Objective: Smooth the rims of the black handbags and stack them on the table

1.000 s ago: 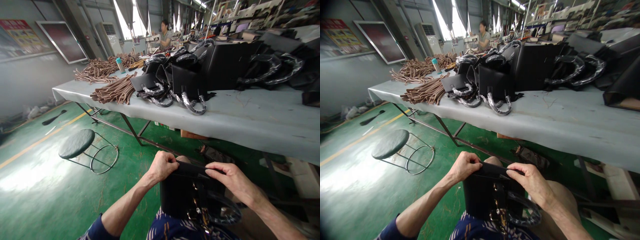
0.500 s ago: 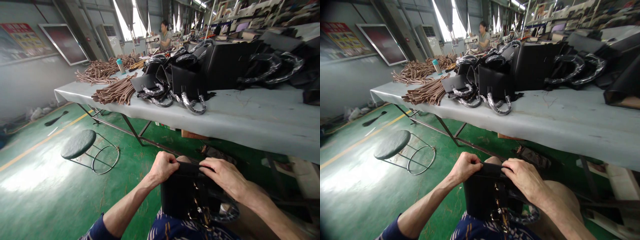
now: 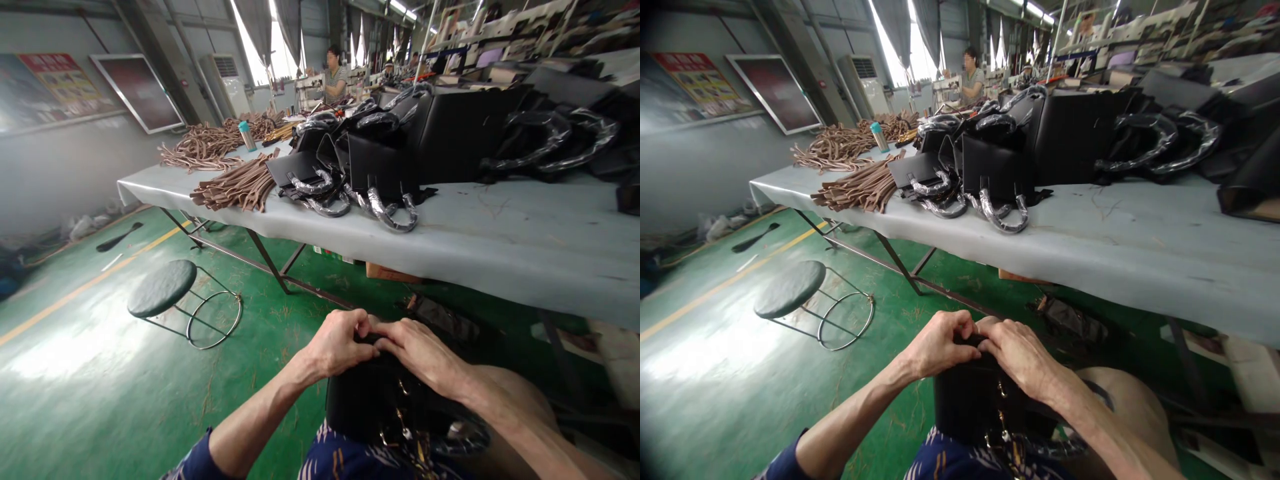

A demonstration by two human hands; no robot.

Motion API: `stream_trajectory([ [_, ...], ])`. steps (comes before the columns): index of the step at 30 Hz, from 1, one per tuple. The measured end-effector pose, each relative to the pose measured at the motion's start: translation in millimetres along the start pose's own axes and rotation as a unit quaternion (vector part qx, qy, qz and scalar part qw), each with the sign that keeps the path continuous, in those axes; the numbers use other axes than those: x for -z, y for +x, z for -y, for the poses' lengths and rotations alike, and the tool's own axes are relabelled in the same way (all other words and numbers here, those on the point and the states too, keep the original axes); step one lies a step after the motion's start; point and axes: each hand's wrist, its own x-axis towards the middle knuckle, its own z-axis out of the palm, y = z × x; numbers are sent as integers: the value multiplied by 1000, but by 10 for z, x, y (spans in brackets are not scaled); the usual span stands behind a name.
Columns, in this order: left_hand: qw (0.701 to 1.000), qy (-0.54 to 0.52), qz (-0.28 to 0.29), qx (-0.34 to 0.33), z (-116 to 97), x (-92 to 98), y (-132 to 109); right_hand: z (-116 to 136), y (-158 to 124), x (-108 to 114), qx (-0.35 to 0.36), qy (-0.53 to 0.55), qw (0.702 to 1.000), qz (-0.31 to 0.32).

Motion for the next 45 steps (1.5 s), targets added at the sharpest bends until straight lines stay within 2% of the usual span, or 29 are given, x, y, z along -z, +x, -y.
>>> stream_trajectory([
  [4,1000,13,-6,-15,-103,104,-71,-19,-62,94,-60,-67,996,-21],
  [8,998,-34,-34,30,-144,132,-33,47,-134,312,-137,-194,971,-19],
  [11,986,-142,-38,74,-170,-3,94,124,-163,458,-168,-292,940,-52],
  [14,966,-236,-74,76,-237,-271,222,165,-157,558,-179,-345,918,-81],
  [17,954,-260,-134,69,-282,-488,305,148,-156,667,-191,-354,912,-80],
  [19,953,-256,-152,54,-268,-475,359,118,-181,764,-199,-335,918,-67],
  [21,963,-244,-114,20,-231,-291,435,97,-222,870,-198,-300,932,-53],
  [24,978,-199,41,-42,-192,193,581,110,-281,978,-178,-240,953,-52],
  [26,977,-163,125,-47,-175,478,656,128,-305,974,-152,-197,967,-56],
  [28,971,-137,192,-35,-128,601,672,121,-321,892,-127,-152,979,-45],
  [29,966,-133,219,-27,-84,589,653,103,-328,822,-117,-132,984,-35],
  [31,960,-135,245,-20,48,447,568,44,-341,645,-115,-107,987,-18],
  [34,968,-134,208,-29,288,138,390,-42,-344,377,-134,-86,987,1],
  [36,971,-150,186,-30,411,0,302,-59,-325,268,-144,-75,987,18],
  [39,964,-191,183,-13,490,-50,261,-31,-263,236,-138,-70,987,41],
  [45,964,-200,175,-8,438,5,302,-51,-172,290,-129,-62,989,47],
])
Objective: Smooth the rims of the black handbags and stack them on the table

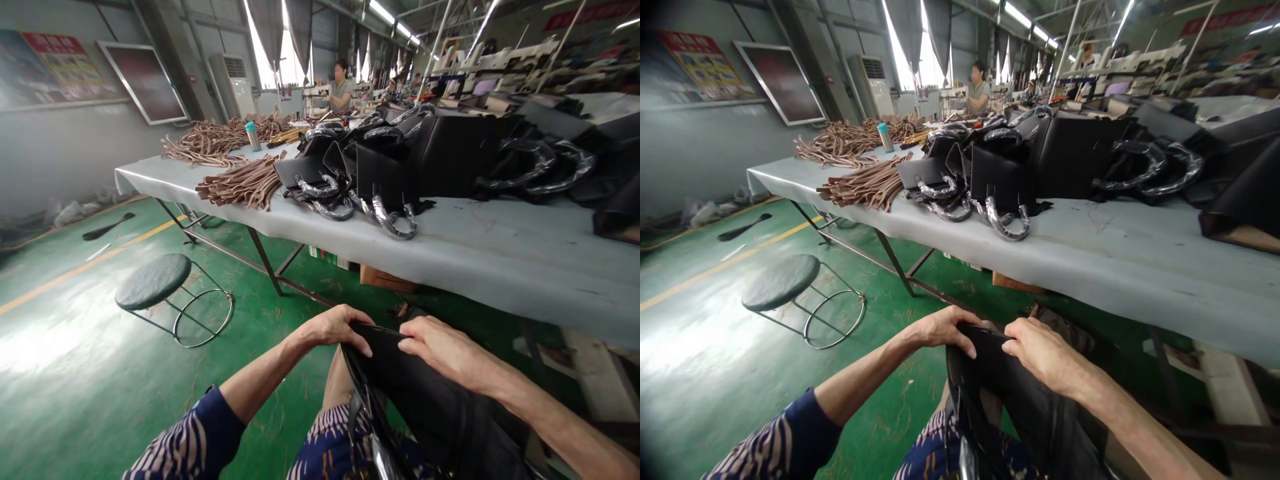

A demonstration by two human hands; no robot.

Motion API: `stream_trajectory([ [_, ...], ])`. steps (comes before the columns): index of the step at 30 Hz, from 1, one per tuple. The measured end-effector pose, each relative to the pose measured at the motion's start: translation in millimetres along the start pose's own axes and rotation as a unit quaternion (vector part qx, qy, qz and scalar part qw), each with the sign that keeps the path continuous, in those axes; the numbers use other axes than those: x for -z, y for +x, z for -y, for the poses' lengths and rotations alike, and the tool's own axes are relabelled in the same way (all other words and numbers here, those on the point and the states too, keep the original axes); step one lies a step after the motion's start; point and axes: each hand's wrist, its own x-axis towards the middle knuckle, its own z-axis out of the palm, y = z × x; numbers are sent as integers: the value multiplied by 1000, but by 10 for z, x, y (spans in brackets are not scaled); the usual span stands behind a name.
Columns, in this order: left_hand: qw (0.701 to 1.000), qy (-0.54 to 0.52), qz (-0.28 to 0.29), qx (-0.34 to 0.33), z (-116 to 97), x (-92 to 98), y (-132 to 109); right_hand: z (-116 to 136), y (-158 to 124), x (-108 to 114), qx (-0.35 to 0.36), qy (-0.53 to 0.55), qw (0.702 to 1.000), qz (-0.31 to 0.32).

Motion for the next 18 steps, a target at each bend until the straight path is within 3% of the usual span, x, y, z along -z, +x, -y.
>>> stream_trajectory([
  [8,998,10,10,-60,34,9,94,-163,77,-24,2,59,997,50],
  [18,998,-40,46,-29,73,58,158,-255,159,-20,8,172,977,127],
])
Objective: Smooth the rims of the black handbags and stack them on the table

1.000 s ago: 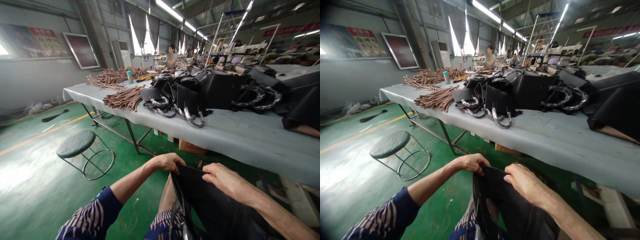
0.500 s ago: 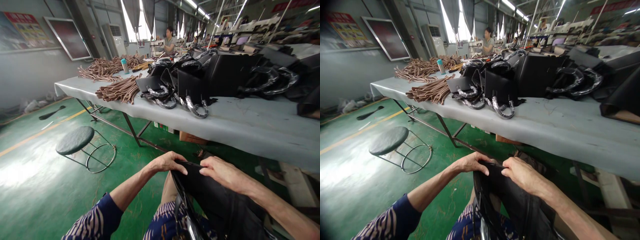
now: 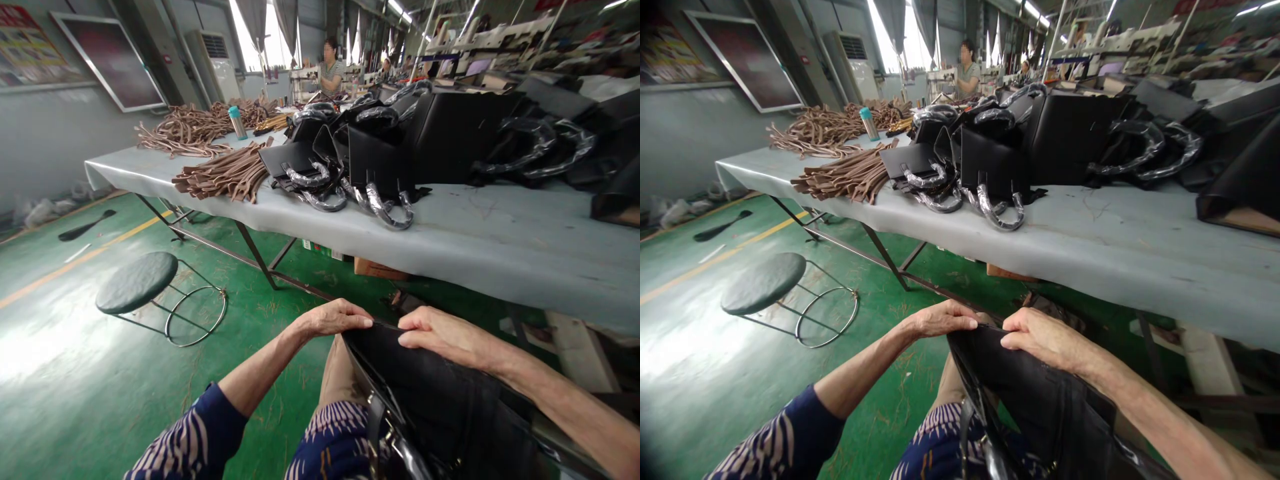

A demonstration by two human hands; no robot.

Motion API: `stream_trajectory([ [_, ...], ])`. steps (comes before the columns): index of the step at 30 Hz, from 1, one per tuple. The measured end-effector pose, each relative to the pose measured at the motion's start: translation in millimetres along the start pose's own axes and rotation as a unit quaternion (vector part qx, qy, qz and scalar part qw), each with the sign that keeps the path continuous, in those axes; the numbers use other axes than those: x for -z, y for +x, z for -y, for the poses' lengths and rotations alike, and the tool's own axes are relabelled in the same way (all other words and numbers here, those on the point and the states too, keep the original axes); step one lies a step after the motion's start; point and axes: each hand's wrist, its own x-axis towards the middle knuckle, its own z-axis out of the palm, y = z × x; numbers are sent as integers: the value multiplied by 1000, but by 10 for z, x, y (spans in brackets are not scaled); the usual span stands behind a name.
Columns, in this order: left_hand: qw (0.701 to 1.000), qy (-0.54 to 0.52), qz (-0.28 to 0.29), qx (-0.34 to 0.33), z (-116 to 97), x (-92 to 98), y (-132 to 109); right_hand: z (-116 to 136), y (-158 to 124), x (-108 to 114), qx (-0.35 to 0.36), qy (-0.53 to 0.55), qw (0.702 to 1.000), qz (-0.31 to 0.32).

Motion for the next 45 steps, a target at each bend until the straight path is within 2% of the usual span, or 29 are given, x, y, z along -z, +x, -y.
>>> stream_trajectory([
  [10,993,89,30,-64,-187,-64,38,-186,21,53,-3,2,1000,16],
  [17,1000,-10,12,-16,-125,-122,128,-184,-25,23,-11,10,1000,3],
  [20,1000,-8,-10,-15,-122,-161,133,-210,-33,37,-1,0,1000,11],
  [25,995,71,-40,-50,-126,-211,100,-141,-60,63,25,-88,995,-29],
  [28,992,102,-48,-52,-127,-225,82,-44,-82,28,36,-183,979,-81],
  [31,990,119,-57,-54,-129,-232,71,6,-81,-21,17,-259,959,-111],
  [40,990,111,-51,-71,-117,-266,67,127,62,-123,63,-332,936,-98],
  [45,990,93,-75,-72,-125,-280,4,139,129,-194,117,-350,925,-97],
])
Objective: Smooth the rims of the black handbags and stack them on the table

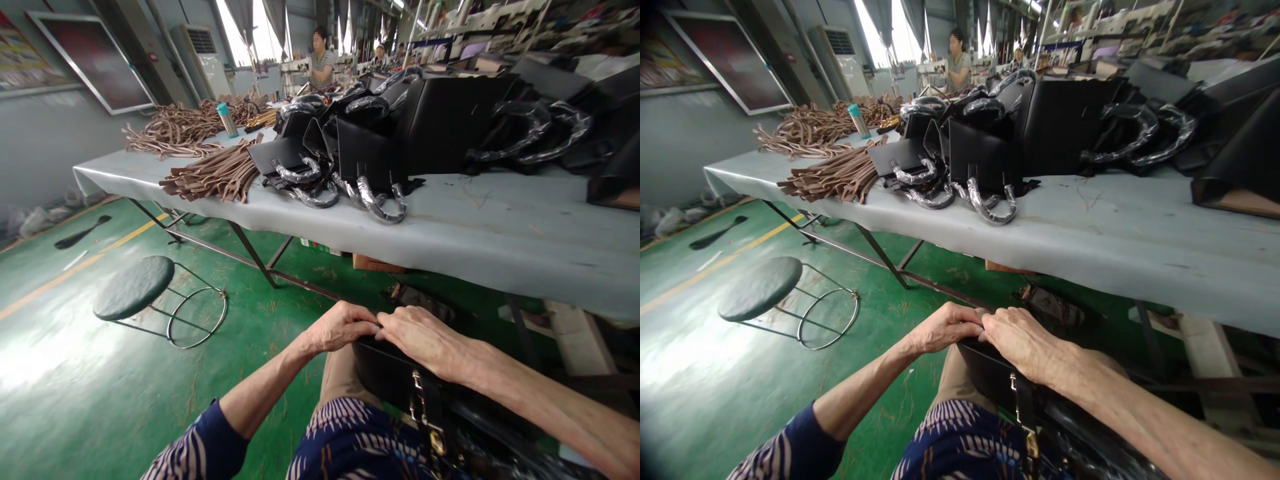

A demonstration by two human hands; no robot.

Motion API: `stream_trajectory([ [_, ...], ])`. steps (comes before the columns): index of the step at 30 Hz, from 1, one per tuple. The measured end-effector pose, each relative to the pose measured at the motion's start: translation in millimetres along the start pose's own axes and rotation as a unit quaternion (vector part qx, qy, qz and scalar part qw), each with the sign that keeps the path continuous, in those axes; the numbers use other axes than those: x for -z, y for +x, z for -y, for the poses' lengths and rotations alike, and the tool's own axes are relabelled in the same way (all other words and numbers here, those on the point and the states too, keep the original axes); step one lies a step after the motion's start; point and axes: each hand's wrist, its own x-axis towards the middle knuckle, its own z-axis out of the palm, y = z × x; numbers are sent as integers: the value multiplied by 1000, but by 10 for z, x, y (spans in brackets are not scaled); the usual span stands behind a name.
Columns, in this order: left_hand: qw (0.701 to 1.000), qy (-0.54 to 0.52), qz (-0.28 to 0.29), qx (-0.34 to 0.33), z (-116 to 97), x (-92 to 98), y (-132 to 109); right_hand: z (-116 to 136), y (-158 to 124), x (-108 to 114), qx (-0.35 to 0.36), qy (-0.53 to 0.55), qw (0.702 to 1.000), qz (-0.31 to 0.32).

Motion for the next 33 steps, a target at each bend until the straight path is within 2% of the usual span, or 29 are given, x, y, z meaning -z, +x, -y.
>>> stream_trajectory([
  [6,996,2,-74,46,-52,-66,-72,-9,15,-45,-14,43,999,1],
  [9,984,-13,-161,79,-77,-118,-102,16,29,35,-65,80,994,22],
  [12,959,-11,-264,98,-116,-169,-167,-32,61,116,-128,85,988,27],
  [16,941,-19,-320,104,-156,-250,-324,-194,131,179,-185,71,980,23],
  [19,937,-68,-323,115,-187,-299,-455,-242,187,227,-226,59,972,15],
  [22,942,-111,-288,130,-216,-342,-556,-192,219,286,-250,62,966,9],
  [25,942,-69,-285,163,-170,-421,-579,-141,207,332,-244,82,966,19],
  [27,931,-31,-305,199,-78,-489,-534,-142,178,358,-229,95,969,19],
  [29,925,-40,-312,212,39,-534,-449,-174,132,395,-209,103,972,16],
  [31,937,-107,-282,179,137,-512,-351,-235,66,453,-190,106,976,17],
  [33,952,-188,-205,125,183,-393,-275,-326,-22,528,-178,117,976,33],
])
